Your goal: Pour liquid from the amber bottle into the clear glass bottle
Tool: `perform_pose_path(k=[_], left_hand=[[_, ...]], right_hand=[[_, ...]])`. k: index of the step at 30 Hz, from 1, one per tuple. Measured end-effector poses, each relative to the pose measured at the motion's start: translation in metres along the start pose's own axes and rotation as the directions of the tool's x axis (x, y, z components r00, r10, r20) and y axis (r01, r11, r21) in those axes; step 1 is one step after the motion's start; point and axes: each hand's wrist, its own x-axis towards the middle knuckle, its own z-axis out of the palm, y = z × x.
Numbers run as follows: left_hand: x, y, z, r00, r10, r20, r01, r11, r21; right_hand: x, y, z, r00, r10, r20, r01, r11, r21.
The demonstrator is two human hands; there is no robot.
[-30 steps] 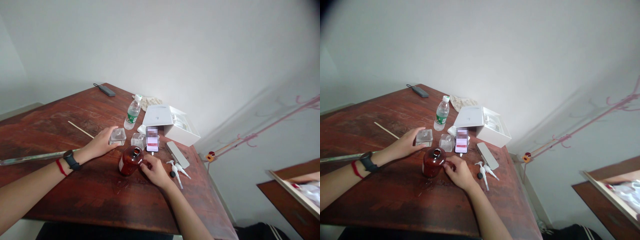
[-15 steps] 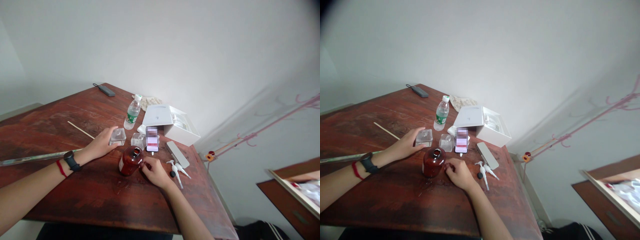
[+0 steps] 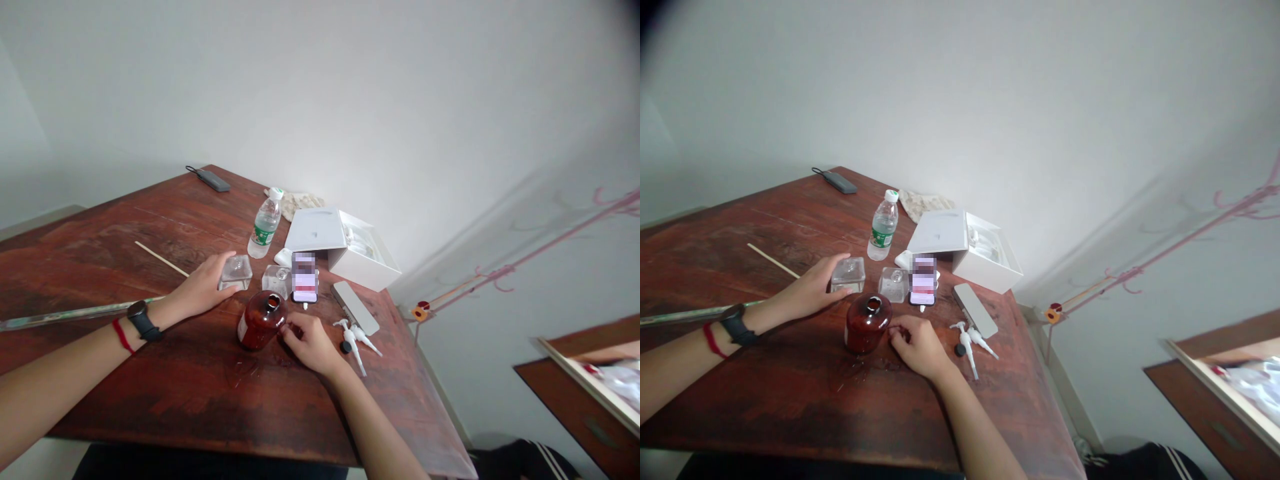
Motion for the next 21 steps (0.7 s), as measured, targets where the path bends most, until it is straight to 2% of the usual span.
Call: perform_pose_path(k=[21], left_hand=[[-0.0013,0.0001,0.0007,1.0,0.0,0.001,0.0,1.0,0.027]], right_hand=[[-0.0005,0.0002,0.0011,1.0,0.009,0.009,-0.009,1.0,-0.001]])
